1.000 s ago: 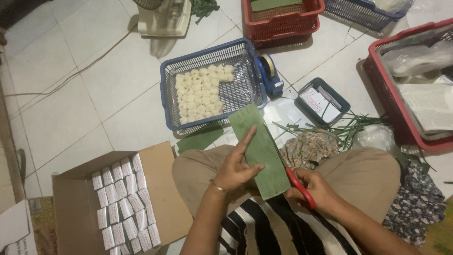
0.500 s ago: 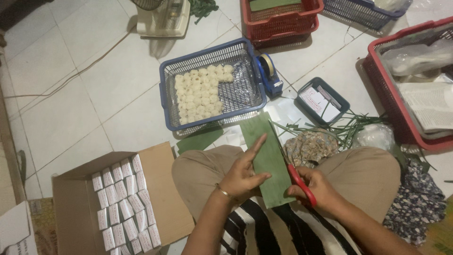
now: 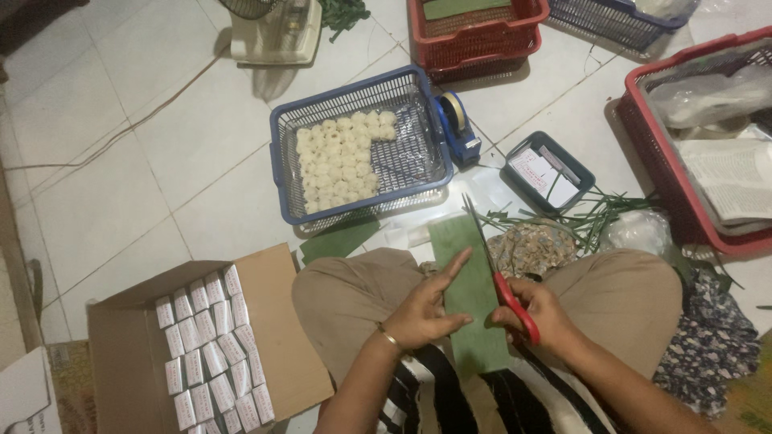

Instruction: The person sits on the floor wrapping round white food items in green leaves. They cut leaf pieces with scissors, fold a leaf around each item, and place the wrapped items into a cardboard box alongside already wrapped pieces.

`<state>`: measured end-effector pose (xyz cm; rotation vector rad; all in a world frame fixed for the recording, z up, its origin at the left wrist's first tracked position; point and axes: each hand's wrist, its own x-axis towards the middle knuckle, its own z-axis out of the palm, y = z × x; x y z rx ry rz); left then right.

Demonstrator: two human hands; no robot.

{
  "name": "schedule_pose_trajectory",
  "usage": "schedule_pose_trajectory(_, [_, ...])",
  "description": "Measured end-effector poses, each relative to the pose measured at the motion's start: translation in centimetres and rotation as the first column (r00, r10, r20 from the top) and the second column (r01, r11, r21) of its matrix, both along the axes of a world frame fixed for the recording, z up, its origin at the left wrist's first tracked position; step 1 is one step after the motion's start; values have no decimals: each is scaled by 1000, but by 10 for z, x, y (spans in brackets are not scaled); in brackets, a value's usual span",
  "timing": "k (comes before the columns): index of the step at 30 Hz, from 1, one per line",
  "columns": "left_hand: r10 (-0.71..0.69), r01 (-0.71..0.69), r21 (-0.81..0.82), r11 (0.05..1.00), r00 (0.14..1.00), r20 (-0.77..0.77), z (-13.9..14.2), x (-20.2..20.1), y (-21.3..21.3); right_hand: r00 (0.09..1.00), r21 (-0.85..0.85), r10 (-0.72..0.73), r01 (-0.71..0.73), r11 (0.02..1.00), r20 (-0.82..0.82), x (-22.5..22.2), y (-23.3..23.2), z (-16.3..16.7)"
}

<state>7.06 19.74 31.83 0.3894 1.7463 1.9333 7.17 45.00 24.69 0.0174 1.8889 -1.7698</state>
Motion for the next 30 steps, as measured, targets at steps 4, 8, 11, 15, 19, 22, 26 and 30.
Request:
schedule_pose_trajectory(4, [-47,50,-165,985,999,19,-40,9,-7,997,241,-76,78,967,-19,-26,18,-27])
schedule_pose_trajectory(8, [420,-418,-109,902,908,-12,-93,-5,-44,995,675,38,32,737,-88,-104,47,-73])
schedule_pose_trajectory(11, [845,-717,-447,534,468,259,-122,-23,-88,971,822,120,107,560,-208,-139,61,-106])
schedule_pose_trajectory(15, [936,-944,-20,329,329,-124,-142,-33,-133,966,898,135,146,414,-220,-170,49,-122])
schedule_pose_trajectory(19, [947,-948,52,314,308,-88,-161,-51,-149,981,960,179,18,279,-71,-202,22,-117])
schedule_pose_trajectory(22, [935,-942,56,330,334,122,-175,-61,-160,953,950,247,-228,215,173,-224,9,-104])
schedule_pose_trajectory(26, [915,-957,74,280,289,282,-189,-75,-179,905,963,415,-185,198,89,-242,-31,-97])
schedule_pose_trajectory(30, [904,-951,115,288,309,294,-197,-87,-189,949,554,230,-76,829,-214,-232,-119,-114])
